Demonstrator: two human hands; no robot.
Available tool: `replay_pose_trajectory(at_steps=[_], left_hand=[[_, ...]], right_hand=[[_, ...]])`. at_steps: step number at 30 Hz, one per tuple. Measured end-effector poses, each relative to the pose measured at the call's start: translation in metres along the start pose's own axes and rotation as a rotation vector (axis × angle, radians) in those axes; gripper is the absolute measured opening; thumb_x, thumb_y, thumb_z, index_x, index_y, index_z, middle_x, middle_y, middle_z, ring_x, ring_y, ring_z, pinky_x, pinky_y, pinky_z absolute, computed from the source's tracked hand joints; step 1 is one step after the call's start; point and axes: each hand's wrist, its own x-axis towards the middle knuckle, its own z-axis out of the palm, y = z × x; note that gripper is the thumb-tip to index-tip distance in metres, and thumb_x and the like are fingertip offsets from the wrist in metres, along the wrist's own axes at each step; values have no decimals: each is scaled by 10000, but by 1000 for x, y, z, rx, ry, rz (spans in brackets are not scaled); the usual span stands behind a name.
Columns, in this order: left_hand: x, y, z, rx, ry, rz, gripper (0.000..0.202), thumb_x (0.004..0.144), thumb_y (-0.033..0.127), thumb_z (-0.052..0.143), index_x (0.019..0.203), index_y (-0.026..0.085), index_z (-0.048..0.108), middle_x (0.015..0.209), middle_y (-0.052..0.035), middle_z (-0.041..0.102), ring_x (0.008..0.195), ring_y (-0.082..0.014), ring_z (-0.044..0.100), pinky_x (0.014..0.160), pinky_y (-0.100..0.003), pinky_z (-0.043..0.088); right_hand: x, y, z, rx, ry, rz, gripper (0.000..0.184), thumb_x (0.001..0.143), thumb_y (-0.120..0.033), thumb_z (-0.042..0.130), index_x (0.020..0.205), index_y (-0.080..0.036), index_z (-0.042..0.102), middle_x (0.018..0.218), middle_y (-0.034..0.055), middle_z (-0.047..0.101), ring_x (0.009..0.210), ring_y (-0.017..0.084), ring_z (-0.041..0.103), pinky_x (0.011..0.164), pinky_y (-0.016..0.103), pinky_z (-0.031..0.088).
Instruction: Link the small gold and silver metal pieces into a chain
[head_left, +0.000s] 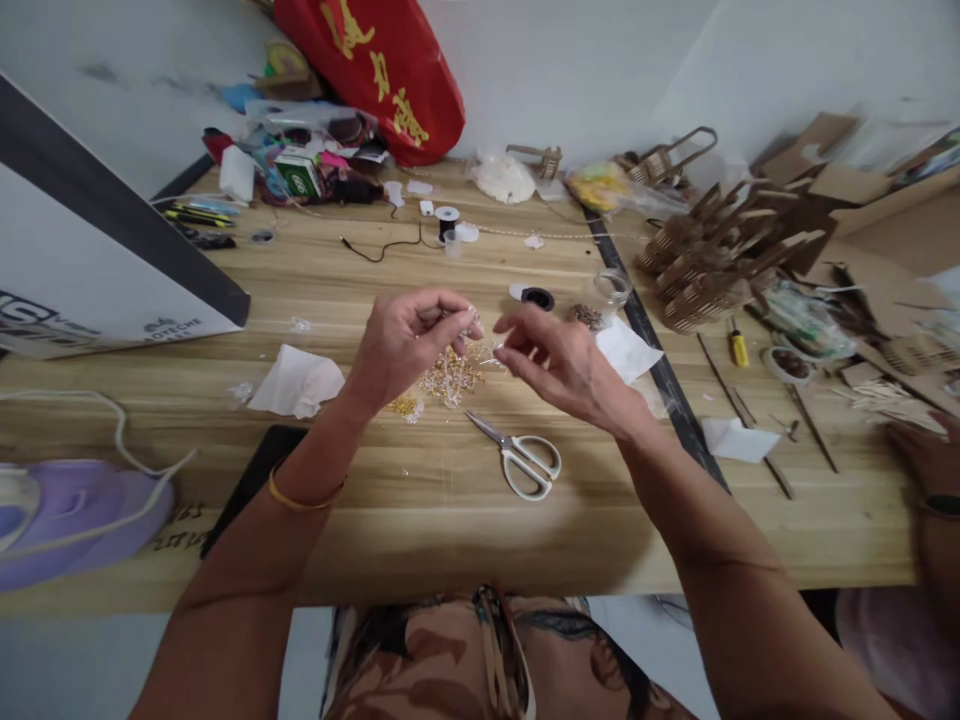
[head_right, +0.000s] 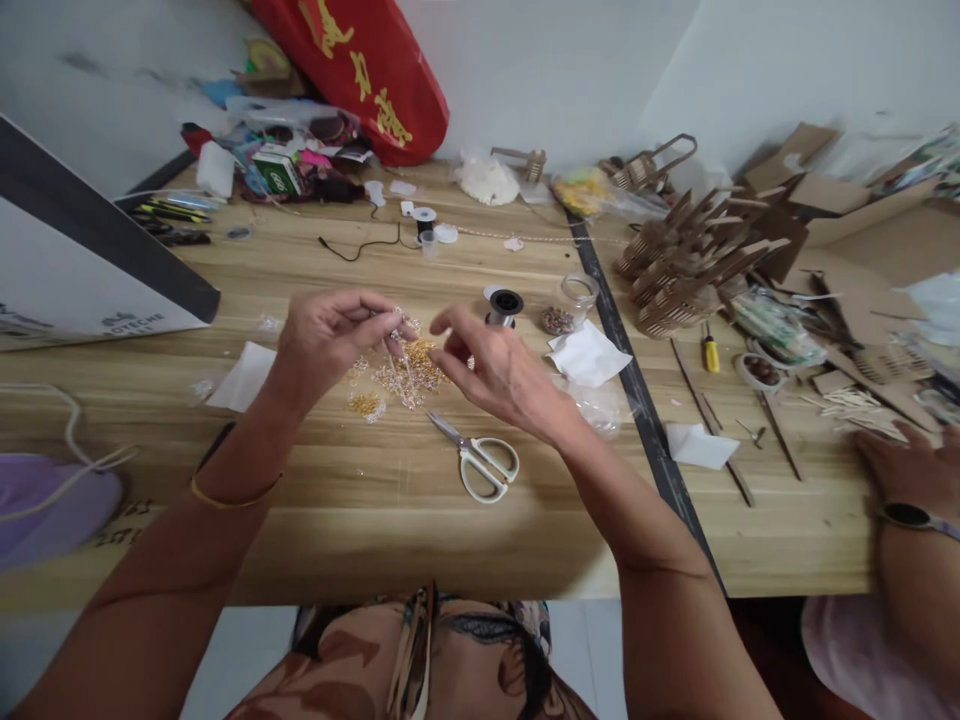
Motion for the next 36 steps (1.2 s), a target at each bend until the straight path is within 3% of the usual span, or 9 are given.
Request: replay_pose_trajectory(at_steps=[2,5,9,14,20,31,34,36], left_hand=[[4,3,-2,1,19,8,124,835,232,634,806,115,660,742,-32,724,568,-85,640,534,-179,478],[12,3,-5,-42,26,43,97,840,197,630,813,110,661,739,-38,723,559,-84,638,524,-183,474],[23,-3,-5,-85,16,40,69,836,168,640,810,108,661,749,-46,727,557,-84,643,510,-184,468],[35,-12,4,-138,-14,55,77,840,170,641,821,98,660,756,-64,727,581,-93,653,502,-185,476],[46,-14,16,-130,-66,47,100,845,181,631,795,96,650,766,-77,728,596,-90,643,525,-189,490],[58,-19,25,-104,-102,38,115,850,197,633,801,94,626,754,-67,722,599,-82,647,590,-198,528],[60,-20,26,-107,-109,37,120,848,202,634,799,92,627,751,-70,722,586,-82,643,596,-208,539],[61,-20,27,-112,-113,33,122,847,204,634,797,93,629,749,-68,722,585,-81,642,598,-207,540]], right_hand=[[-17,9,11,-187,-177,38,258,952,-327,482,1158,-173,509,760,25,649,647,136,569,596,249,339],[-45,18,32,-395,-463,45,195,947,-310,492,1072,-175,559,889,86,687,677,164,607,576,268,314],[-75,20,58,-527,-609,104,300,959,-356,463,1202,-191,523,1042,133,666,793,210,652,606,277,355],[-91,18,75,-561,-601,176,359,992,-338,337,1305,-196,439,1143,150,615,819,220,652,595,280,380],[-97,20,75,-512,-549,249,350,966,-308,365,1285,-187,441,1124,128,605,844,204,640,635,272,396],[-126,53,41,-665,-499,438,283,905,-262,454,1164,-176,530,1027,113,648,831,234,652,625,292,378],[-126,54,31,-694,-497,476,284,883,-323,536,1133,-192,562,1007,108,668,823,243,664,632,289,388],[-120,56,25,-661,-424,458,312,874,-381,570,1126,-196,578,1042,111,668,817,236,669,626,283,395]])
